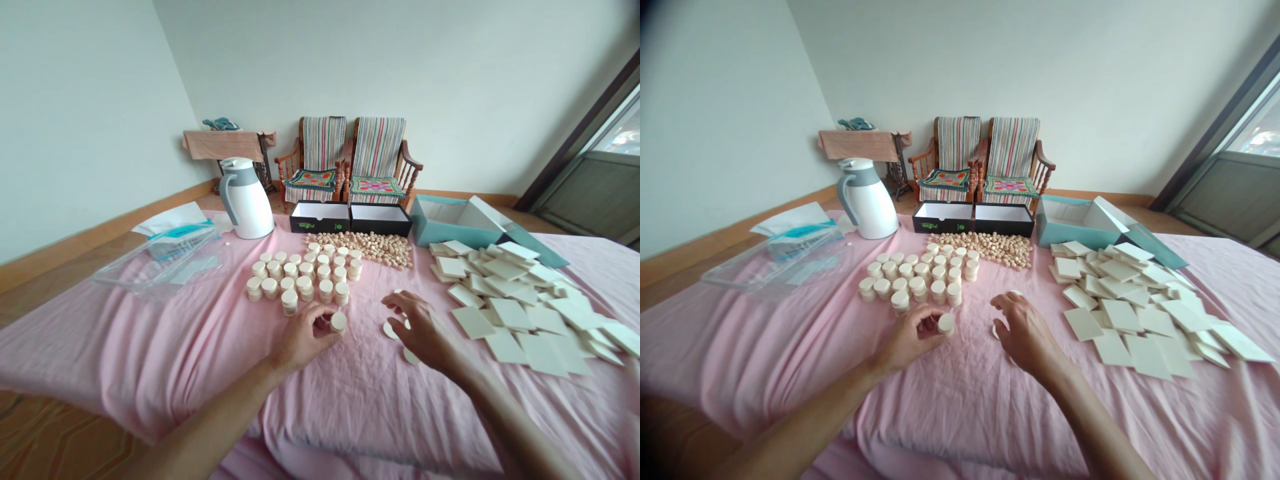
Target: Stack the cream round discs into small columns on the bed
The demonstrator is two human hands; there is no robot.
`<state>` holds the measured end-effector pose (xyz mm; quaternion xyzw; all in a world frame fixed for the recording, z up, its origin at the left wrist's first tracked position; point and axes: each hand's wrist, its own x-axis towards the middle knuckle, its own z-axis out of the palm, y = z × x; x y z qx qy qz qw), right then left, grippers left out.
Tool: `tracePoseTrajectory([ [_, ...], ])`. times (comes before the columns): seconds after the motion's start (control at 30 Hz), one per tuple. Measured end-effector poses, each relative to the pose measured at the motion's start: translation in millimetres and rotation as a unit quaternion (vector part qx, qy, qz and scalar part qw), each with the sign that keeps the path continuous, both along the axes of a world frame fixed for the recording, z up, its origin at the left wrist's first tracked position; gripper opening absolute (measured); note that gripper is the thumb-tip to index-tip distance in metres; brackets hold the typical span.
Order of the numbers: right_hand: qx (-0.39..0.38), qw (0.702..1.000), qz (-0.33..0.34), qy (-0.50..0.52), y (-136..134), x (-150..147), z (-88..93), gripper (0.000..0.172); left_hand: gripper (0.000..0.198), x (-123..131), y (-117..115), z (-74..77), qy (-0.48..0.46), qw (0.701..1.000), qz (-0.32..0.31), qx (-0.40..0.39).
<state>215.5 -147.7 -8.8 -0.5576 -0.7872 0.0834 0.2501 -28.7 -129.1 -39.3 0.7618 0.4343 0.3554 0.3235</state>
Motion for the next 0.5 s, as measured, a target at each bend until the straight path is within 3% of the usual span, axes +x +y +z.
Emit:
tracePoseTrajectory([
  [0.17, -0.070, 0.990, -0.016, -0.118, -17.5, 12.2, -2.8, 0.028, 0.030, 1.3, -1.0, 3.8, 0.006, 1.000, 0.005, 0.010],
  [0.33, -0.082, 0.990, 0.002, -0.115, -18.2, 1.0, -3.9, 0.038, 0.028, 1.9, -1.2, 4.2, 0.006, 1.000, 0.002, 0.014],
  [0.5, -0.064, 0.993, 0.010, -0.099, -14.1, -3.4, -9.1, 0.027, 0.029, 1.8, -1.6, 3.3, 0.003, 1.000, 0.003, 0.013],
])
